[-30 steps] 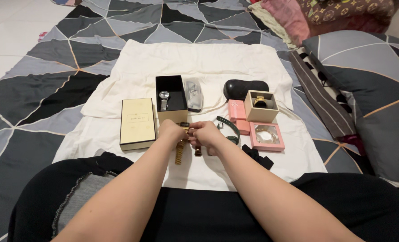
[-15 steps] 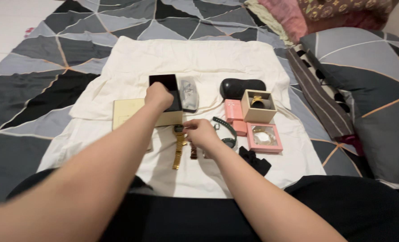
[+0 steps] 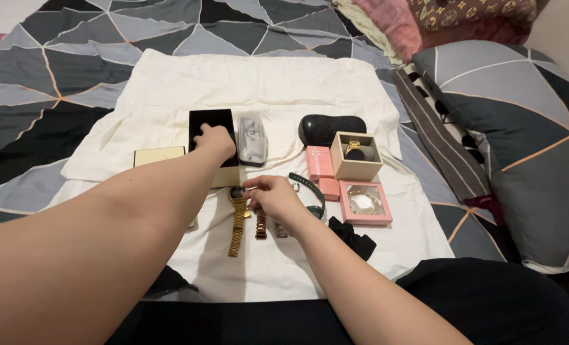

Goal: The person sits on a bed and organizes personal accessories. They place a black cloth into a box, then pick up eyeglasses and wipe them with the cloth before putting the glasses into a case. They open a box containing watches, remove a watch, and fasten it onto their wrist.

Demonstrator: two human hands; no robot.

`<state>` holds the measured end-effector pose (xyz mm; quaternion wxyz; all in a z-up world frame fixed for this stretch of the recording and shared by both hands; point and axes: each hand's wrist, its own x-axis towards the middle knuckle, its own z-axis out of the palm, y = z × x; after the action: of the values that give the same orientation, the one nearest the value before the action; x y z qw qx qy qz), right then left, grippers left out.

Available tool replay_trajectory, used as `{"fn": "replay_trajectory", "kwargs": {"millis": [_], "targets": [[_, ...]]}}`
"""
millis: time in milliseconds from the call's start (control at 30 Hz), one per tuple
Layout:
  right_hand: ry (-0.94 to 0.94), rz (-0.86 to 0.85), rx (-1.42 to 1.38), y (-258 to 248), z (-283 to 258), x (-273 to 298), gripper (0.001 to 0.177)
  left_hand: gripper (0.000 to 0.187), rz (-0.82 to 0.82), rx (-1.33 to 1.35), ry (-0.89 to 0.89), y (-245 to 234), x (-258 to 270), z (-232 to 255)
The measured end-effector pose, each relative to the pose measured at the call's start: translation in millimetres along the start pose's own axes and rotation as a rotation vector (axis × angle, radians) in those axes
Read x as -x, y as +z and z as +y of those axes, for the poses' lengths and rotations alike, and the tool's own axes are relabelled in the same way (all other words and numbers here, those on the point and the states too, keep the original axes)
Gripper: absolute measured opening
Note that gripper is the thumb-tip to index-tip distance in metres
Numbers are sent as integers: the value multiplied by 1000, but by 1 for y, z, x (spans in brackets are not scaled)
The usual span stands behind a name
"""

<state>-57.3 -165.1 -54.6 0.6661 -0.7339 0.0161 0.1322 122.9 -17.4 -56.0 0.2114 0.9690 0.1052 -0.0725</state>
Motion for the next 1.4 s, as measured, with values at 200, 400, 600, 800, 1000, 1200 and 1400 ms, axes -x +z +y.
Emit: {"fn": "replay_trajectory", "kwargs": {"millis": [200,400,600,800,1000,1200,1400], "targets": [[-17,-18,-73,2,4,-11,30,36,181,-10,98,11,-11,-19],[11,37,-84,1,-6,-16,31,25,186,37,178,5,-17,-22],[-61,70,-57,-4,-20,-21,31,13,445,226,315,-18,10,-15],[-132,152,-132,-1,-37,-20,34,17,609,530,374,-72,64,11],[-207,66,-295,22,-42,13,33,40,-10,961,240,-94,126,-10],[69,-21,-489,49,-8,54,34,45,-170,884,1,-47,167,-63],[129,26,-245,59,15,49,40,29,-28,780,-91,-6,162,-78]]}}
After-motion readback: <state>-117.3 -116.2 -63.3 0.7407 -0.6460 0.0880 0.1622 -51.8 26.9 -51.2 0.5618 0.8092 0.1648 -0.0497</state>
